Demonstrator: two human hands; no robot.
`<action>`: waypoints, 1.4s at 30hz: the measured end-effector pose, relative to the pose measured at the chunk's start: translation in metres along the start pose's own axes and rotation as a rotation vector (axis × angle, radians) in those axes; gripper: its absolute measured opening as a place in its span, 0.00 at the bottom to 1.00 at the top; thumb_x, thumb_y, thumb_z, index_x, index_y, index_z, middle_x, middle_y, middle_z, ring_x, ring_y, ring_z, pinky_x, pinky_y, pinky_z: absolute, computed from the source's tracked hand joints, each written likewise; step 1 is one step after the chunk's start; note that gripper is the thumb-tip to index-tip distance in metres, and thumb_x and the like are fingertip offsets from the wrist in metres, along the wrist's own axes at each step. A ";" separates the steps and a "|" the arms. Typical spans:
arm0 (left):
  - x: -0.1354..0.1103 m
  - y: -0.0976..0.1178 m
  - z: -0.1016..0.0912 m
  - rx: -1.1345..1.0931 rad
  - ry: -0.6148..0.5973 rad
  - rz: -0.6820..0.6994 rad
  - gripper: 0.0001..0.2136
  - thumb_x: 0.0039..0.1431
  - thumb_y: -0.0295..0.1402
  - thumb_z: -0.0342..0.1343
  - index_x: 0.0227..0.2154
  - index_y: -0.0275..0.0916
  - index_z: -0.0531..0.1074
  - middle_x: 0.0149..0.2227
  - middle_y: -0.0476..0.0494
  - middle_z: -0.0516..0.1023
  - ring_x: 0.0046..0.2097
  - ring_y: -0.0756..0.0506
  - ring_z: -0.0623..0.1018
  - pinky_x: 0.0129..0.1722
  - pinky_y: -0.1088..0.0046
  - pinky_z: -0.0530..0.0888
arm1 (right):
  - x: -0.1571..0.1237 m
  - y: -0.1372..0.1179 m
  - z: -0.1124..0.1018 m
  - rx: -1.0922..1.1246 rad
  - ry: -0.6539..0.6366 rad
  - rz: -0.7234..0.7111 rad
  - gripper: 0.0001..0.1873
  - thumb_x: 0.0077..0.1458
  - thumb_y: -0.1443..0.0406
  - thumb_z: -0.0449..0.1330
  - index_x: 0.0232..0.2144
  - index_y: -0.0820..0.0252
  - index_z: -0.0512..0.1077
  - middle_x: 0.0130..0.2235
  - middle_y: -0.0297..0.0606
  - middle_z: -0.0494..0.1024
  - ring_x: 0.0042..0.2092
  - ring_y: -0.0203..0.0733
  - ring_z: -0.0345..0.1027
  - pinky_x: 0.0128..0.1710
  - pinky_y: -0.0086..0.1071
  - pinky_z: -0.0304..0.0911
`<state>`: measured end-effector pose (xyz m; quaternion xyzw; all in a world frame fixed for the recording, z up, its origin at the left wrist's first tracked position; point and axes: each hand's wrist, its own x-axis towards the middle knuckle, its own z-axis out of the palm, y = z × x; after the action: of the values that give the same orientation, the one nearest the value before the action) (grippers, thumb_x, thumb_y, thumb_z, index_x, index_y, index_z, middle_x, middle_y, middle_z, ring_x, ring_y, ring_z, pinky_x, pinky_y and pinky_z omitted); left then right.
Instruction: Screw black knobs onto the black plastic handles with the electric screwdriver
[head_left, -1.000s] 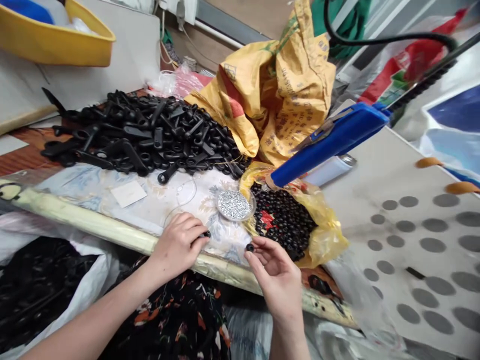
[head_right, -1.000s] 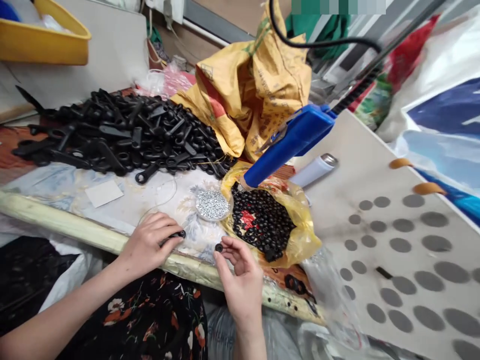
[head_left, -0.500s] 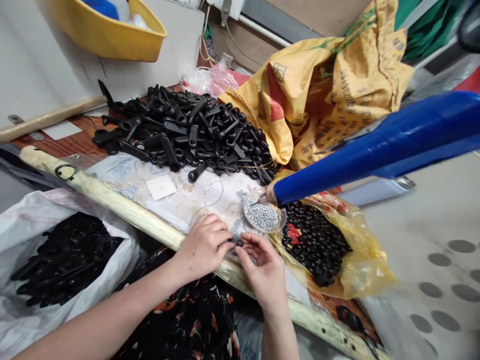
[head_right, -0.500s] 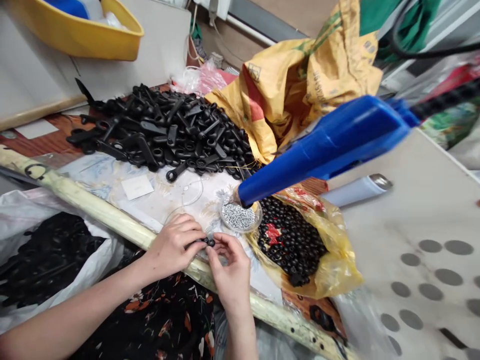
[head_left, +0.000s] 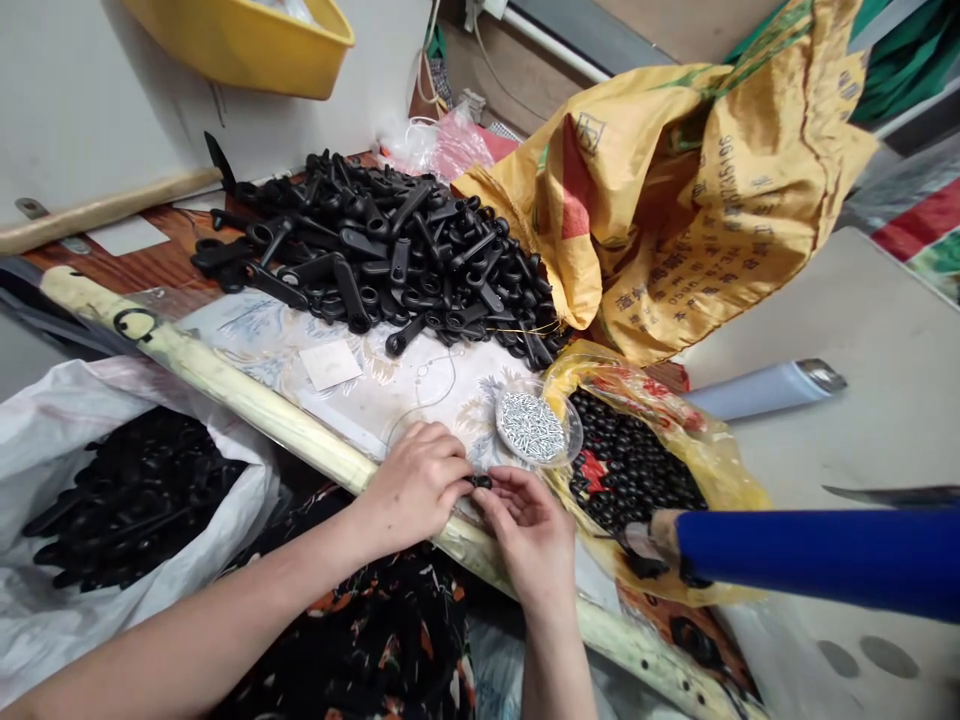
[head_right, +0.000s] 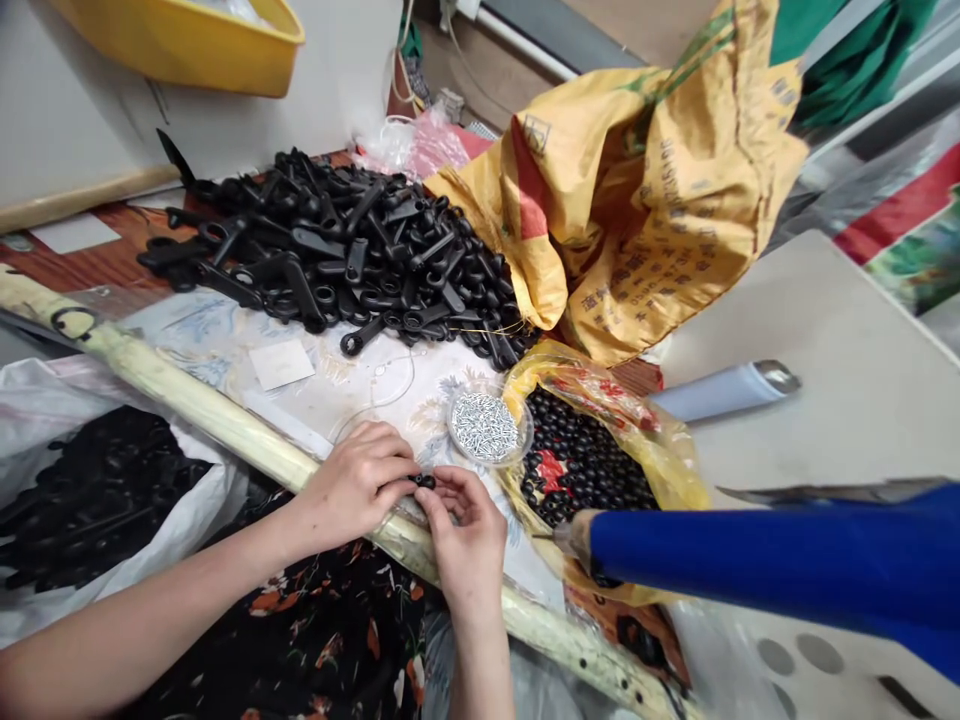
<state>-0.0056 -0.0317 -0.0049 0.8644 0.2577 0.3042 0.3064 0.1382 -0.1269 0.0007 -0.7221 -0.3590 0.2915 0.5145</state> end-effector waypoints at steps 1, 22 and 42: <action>0.000 0.000 0.000 0.001 0.002 0.001 0.07 0.65 0.26 0.56 0.36 0.40 0.80 0.35 0.45 0.78 0.43 0.43 0.72 0.49 0.58 0.68 | 0.001 -0.001 -0.001 -0.010 -0.005 -0.007 0.16 0.45 0.57 0.71 0.34 0.60 0.78 0.33 0.41 0.81 0.33 0.43 0.76 0.35 0.35 0.75; -0.001 -0.001 0.004 -0.024 0.057 0.014 0.10 0.65 0.25 0.54 0.30 0.38 0.80 0.32 0.45 0.77 0.40 0.44 0.71 0.43 0.61 0.68 | 0.028 -0.052 -0.013 -0.686 -0.400 -0.457 0.09 0.55 0.69 0.62 0.36 0.53 0.81 0.32 0.35 0.80 0.34 0.43 0.74 0.36 0.33 0.67; -0.002 -0.002 0.009 -0.014 0.127 0.005 0.10 0.60 0.22 0.56 0.26 0.38 0.77 0.29 0.46 0.77 0.39 0.44 0.72 0.42 0.63 0.69 | 0.013 -0.042 -0.003 -0.664 -0.241 -0.440 0.10 0.57 0.64 0.62 0.41 0.59 0.80 0.34 0.40 0.80 0.31 0.43 0.74 0.35 0.35 0.70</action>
<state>-0.0014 -0.0348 -0.0130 0.8419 0.2722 0.3610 0.2948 0.1388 -0.1091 0.0408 -0.7156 -0.6368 0.1255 0.2581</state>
